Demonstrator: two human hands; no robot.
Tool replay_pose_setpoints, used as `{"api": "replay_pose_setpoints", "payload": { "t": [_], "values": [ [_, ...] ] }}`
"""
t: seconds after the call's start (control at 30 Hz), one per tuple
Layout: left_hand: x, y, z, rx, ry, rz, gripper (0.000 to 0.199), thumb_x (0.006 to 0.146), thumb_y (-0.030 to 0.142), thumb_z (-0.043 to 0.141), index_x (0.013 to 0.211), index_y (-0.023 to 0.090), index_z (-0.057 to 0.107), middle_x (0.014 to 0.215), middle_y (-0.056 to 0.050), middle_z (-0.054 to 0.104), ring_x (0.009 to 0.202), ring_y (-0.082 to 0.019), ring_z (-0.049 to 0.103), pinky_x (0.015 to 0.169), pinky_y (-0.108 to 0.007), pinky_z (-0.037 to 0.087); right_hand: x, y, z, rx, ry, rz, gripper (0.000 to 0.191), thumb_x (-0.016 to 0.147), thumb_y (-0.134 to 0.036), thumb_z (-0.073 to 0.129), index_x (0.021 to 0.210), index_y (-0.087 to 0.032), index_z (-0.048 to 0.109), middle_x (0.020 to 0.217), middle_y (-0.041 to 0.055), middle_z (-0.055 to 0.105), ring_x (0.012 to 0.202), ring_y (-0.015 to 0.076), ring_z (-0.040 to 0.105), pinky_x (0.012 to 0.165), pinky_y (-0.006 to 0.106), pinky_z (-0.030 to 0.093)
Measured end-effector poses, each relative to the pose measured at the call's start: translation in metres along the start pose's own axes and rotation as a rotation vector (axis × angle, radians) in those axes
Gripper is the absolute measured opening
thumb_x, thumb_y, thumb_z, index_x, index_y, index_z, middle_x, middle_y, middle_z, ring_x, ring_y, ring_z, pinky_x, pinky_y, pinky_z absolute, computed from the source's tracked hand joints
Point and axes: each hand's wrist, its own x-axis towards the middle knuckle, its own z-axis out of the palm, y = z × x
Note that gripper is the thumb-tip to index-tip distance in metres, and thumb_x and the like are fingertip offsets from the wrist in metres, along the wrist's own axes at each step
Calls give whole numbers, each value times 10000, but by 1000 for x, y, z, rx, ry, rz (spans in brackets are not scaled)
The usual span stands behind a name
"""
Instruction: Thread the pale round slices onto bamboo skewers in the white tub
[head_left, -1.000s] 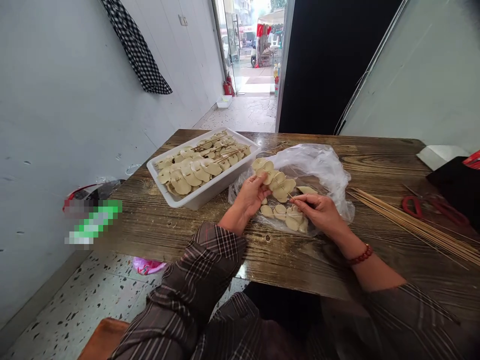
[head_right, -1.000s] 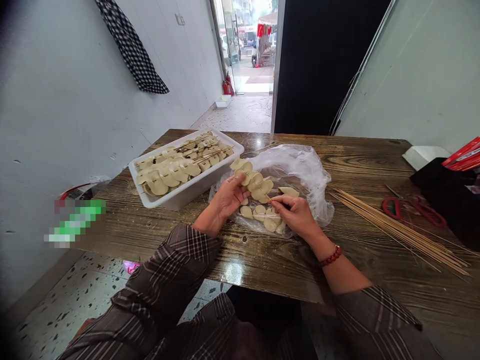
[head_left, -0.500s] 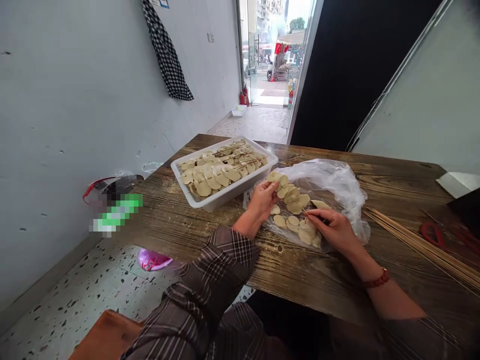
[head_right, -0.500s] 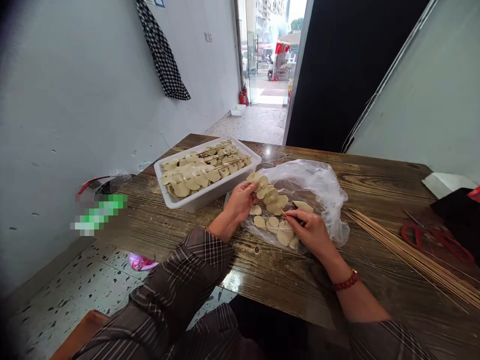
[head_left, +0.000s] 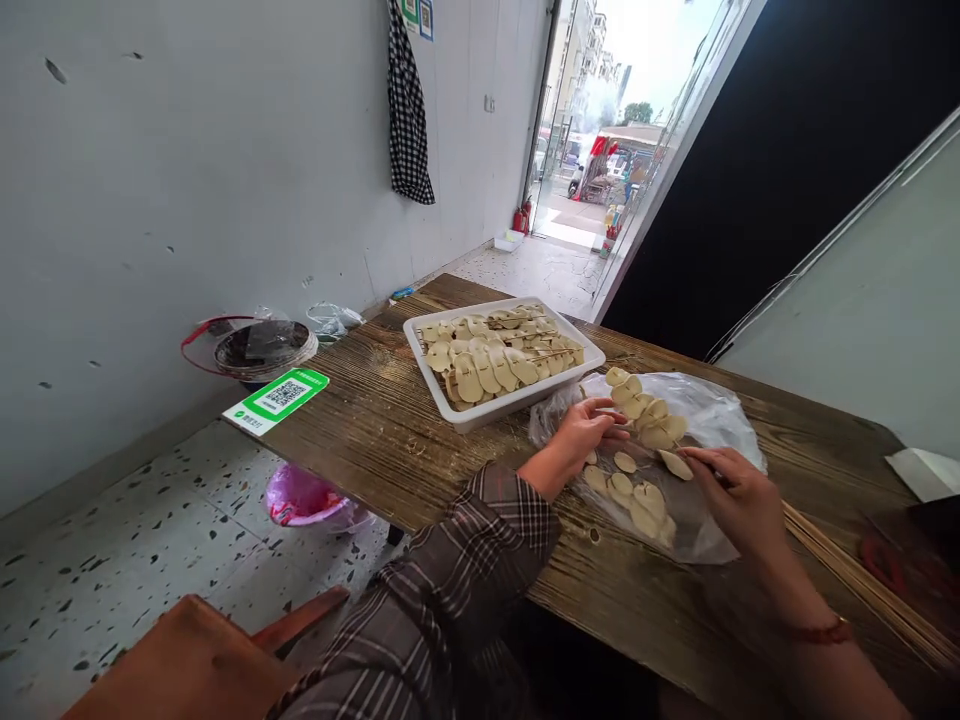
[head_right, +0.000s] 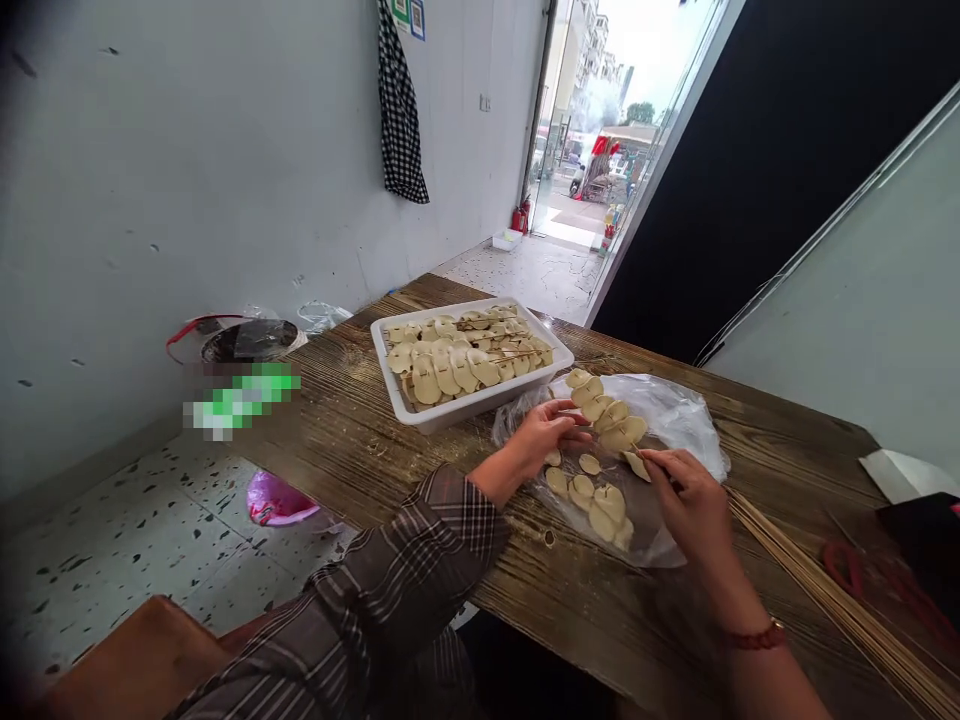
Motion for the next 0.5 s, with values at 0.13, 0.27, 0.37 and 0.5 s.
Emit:
{"api": "replay_pose_setpoints", "payload": {
  "t": [0.13,0.27,0.37,0.5],
  "values": [
    [0,-3,-1,-4,-40,-40,244,771,72,622,1004,129,576,827,-52,715,591,-114,673,615,-233,505,35,-23,-7,-59,-4,-44,285,911,-446,543,941,-262,759,958,78,742,894,259,683,777,404,525],
    [-2,-2,-2,-14,-50,-51,241,769,125,685,988,130,586,801,-46,713,577,-106,664,585,-211,480,72,-56,2,11,-34,10,290,859,-466,597,883,-235,772,942,78,750,883,251,673,752,382,516],
    [-2,0,-1,-27,-41,-61,217,780,136,678,976,130,586,775,-41,709,560,-104,653,587,-219,480,92,-81,16,231,-57,203,333,787,-493,678,901,-196,774,835,74,737,693,186,624,583,310,465],
    [0,-2,-1,-38,-41,-67,214,772,158,690,949,141,572,726,-22,687,531,-104,640,578,-225,474,110,-111,35,602,-112,415,394,683,-476,790,911,-155,761,697,27,659,541,93,486,426,221,320]
  ]
}}
